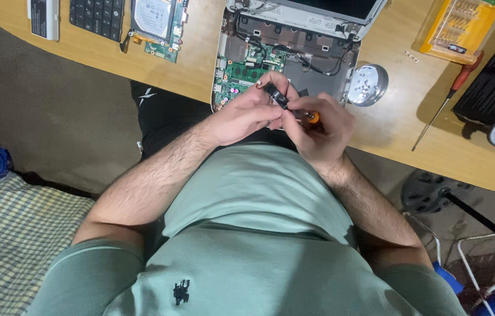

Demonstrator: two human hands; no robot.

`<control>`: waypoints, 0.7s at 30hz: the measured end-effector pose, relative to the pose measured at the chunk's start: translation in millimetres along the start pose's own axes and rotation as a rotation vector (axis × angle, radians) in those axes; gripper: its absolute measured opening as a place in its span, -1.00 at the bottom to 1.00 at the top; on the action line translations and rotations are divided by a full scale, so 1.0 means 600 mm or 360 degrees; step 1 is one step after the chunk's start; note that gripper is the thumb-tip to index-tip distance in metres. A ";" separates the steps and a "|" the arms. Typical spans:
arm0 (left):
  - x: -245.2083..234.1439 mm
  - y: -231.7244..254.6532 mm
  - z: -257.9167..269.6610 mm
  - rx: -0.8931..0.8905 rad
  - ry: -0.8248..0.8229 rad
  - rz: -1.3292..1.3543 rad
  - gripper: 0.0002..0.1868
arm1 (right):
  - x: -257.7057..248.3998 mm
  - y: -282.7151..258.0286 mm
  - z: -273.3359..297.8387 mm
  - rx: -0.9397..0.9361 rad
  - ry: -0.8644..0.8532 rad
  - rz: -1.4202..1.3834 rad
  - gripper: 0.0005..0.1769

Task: The person disassembles a laptop by removing screws and detaching internal components. They use a screwdriver to loosen screws and carefully lift out parts such as the hard drive and circuit boards, placing them on the table.

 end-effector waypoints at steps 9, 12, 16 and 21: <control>-0.006 -0.024 0.009 -0.0039 0.0039 0.0094 -0.53 | 0.005 -0.013 -0.014 0.0037 -0.0128 -0.0220 -0.76; -0.030 -0.055 0.020 -0.0104 0.0085 0.0131 -0.52 | 0.009 -0.024 -0.025 0.0152 -0.0186 -0.0531 -0.46; -0.007 -0.077 0.036 -0.0118 0.0208 0.0446 -0.68 | 0.004 -0.020 -0.007 0.0177 -0.0250 -0.0617 -0.29; 0.034 -0.093 0.061 -0.0493 -0.0032 -0.0054 -0.40 | -0.019 -0.018 0.028 0.0279 -0.0335 -0.0665 -0.49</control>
Point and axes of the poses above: each hand's wrist, its own z-axis away from the middle knuckle, its own x-axis out of the palm, y = z × x, the point moved 9 cm from there along -z, towards the middle knuckle, and after that the axes turned 3 degrees about -y, right-handed, at the moved point
